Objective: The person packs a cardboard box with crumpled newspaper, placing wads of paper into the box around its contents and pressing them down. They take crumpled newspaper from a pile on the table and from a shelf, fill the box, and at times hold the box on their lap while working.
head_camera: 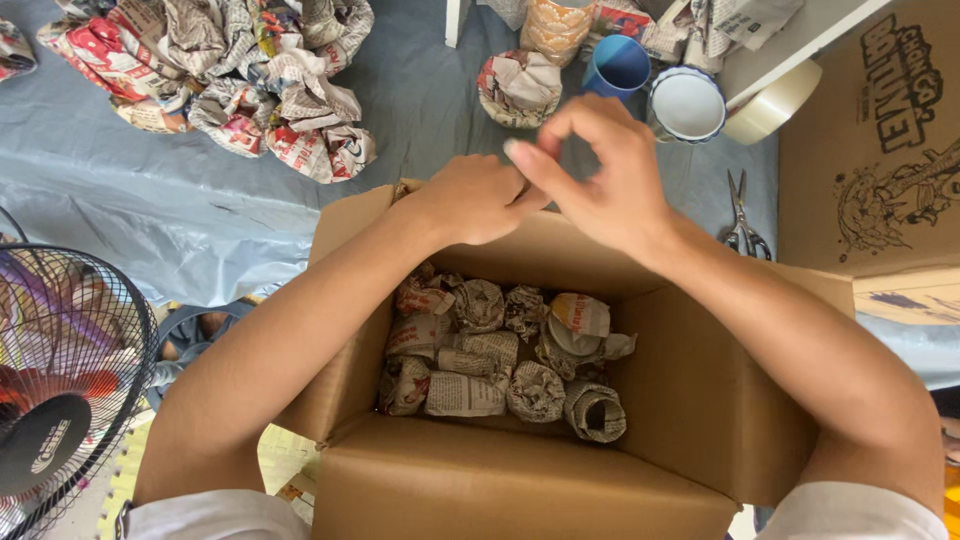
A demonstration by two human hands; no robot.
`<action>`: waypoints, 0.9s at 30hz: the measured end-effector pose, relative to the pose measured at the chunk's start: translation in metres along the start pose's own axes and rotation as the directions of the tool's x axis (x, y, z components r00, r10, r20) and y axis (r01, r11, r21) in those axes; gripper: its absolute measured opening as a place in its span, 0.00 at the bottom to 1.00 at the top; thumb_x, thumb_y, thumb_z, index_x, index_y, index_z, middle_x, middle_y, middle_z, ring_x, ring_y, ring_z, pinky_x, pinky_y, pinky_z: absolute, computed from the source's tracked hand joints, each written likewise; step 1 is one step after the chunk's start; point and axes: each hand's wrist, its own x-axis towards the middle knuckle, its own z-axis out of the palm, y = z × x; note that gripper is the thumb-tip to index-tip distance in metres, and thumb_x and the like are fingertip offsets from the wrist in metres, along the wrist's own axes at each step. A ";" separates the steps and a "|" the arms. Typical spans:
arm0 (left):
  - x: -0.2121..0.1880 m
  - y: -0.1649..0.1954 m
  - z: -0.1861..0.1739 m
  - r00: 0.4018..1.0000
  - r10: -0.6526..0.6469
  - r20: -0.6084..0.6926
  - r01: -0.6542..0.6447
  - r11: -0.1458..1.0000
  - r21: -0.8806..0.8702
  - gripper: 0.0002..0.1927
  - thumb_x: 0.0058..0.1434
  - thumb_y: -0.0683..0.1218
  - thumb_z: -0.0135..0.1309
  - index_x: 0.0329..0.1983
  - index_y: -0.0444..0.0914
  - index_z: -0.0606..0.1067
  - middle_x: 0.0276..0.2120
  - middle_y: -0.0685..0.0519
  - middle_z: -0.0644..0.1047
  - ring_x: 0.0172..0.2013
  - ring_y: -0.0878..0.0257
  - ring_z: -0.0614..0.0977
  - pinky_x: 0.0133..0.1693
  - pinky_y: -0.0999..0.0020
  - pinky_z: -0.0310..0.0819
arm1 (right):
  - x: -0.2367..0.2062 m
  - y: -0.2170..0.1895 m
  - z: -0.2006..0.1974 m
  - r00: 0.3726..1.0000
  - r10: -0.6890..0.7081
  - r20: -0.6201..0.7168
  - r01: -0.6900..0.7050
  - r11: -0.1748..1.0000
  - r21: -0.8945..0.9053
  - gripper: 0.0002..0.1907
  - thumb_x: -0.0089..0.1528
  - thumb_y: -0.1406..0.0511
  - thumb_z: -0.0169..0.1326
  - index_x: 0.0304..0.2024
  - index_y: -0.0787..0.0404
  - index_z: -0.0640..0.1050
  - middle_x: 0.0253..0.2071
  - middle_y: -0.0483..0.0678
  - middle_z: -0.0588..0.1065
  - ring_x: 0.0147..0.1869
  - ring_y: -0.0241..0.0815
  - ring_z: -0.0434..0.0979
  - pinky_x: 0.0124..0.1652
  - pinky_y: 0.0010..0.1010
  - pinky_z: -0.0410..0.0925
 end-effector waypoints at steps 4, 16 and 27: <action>-0.008 0.011 -0.005 0.998 -0.037 0.053 0.034 0.998 0.053 0.35 0.71 0.66 0.38 0.27 0.35 0.81 0.27 0.39 0.80 0.34 0.40 0.82 0.43 0.45 0.76 | -0.025 -0.080 -0.037 0.990 0.029 0.139 -0.112 0.765 0.634 0.22 0.67 0.49 0.56 0.32 0.60 0.70 0.32 0.43 0.69 0.40 0.40 0.68 0.52 0.38 0.65; -0.027 0.047 0.031 0.848 0.436 0.302 -0.479 0.874 0.084 0.12 0.65 0.52 0.56 0.35 0.39 0.81 0.28 0.47 0.80 0.34 0.46 0.82 0.40 0.50 0.77 | -0.056 -0.118 -0.072 0.857 -0.377 0.350 -0.113 0.526 0.843 0.20 0.78 0.59 0.43 0.33 0.57 0.75 0.34 0.41 0.75 0.41 0.44 0.75 0.43 0.41 0.62; -0.043 -0.004 0.121 0.429 -0.420 0.799 -0.362 0.731 0.578 0.14 0.58 0.52 0.61 0.42 0.38 0.81 0.40 0.46 0.82 0.42 0.51 0.84 0.45 0.57 0.78 | -0.069 -0.113 -0.076 0.882 -0.323 0.343 -0.116 0.557 0.823 0.23 0.74 0.56 0.45 0.24 0.54 0.72 0.26 0.41 0.74 0.33 0.43 0.75 0.39 0.44 0.60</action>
